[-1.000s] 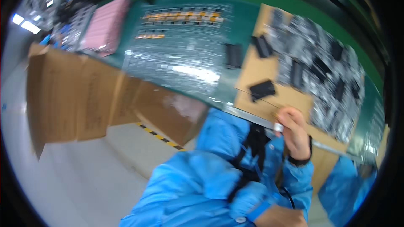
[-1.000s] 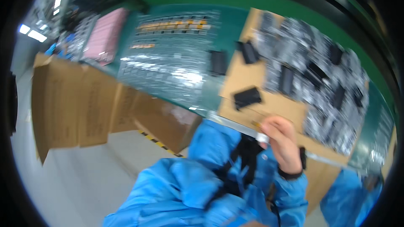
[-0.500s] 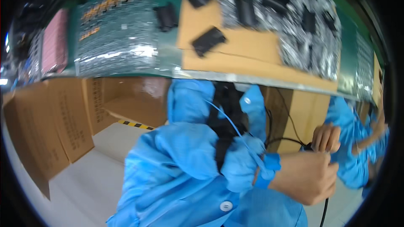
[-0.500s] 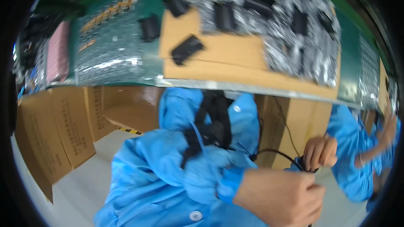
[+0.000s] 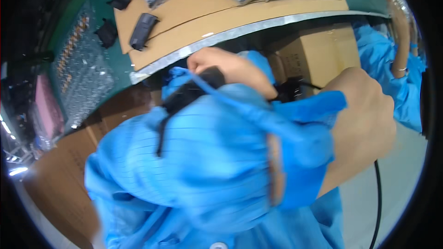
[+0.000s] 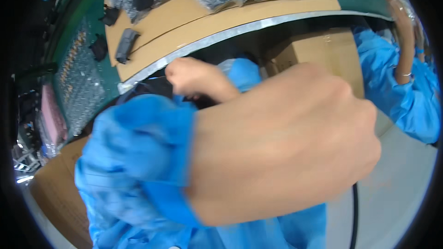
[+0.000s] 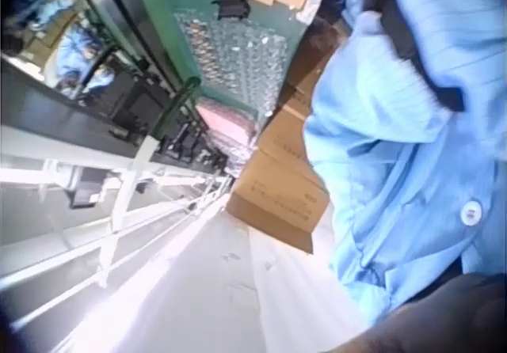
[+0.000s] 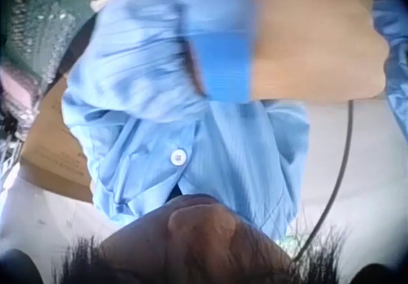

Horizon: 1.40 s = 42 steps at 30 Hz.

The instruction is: The recorder is assembling electronic components at a factory workstation, unwrapping parts from plastic bags and attaching labels.

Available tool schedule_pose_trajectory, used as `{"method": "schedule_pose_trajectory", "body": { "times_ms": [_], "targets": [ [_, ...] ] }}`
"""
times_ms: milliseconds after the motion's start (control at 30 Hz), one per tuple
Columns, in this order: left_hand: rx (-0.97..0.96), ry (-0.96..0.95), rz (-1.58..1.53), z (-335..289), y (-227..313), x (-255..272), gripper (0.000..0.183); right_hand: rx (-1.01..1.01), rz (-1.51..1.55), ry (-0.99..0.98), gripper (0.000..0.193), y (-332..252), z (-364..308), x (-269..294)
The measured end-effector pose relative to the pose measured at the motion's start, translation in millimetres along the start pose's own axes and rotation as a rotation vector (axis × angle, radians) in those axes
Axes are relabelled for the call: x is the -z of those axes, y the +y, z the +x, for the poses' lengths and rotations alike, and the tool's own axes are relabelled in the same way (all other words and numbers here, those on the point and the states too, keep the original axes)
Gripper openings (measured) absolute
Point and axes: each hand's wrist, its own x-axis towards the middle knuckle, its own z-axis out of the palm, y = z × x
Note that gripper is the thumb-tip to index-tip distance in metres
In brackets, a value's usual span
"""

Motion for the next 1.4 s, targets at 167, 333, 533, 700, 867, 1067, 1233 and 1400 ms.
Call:
{"method": "schedule_pose_trajectory", "body": {
  "times_ms": [167,333,533,700,867,1067,1233,1400],
  "targets": [
    [-0.039,-0.042,-0.106,-9,13,-15,0.021,0.016,0.213,-0.058,0.013,54,-114,-4],
    [-0.037,-0.099,-0.106,-18,20,-23,0.022,-0.071,0.261,-0.15,0.013,87,-112,-8],
    [0.03,-0.226,-0.075,-11,17,-46,0.022,-0.09,0.274,-0.259,0.014,99,-42,7],
    [0.043,-0.274,-0.143,6,26,-62,0.019,-0.155,0.267,-0.32,0.015,104,-12,24],
    [0.079,-0.395,-0.264,-6,46,-29,0.036,-0.216,0.216,-0.368,0.016,96,9,45],
    [0.036,-0.461,-0.447,-44,63,-16,0.043,-0.437,0.178,-0.384,0.013,99,14,65],
    [0.027,-0.755,-0.87,-25,55,-27,0.046,-0.442,0.18,-0.246,0.018,81,6,60],
    [0.16,-0.783,-1.107,13,8,-37,0.049,-0.285,0.265,-0.102,0.023,72,-12,65]
  ]
}}
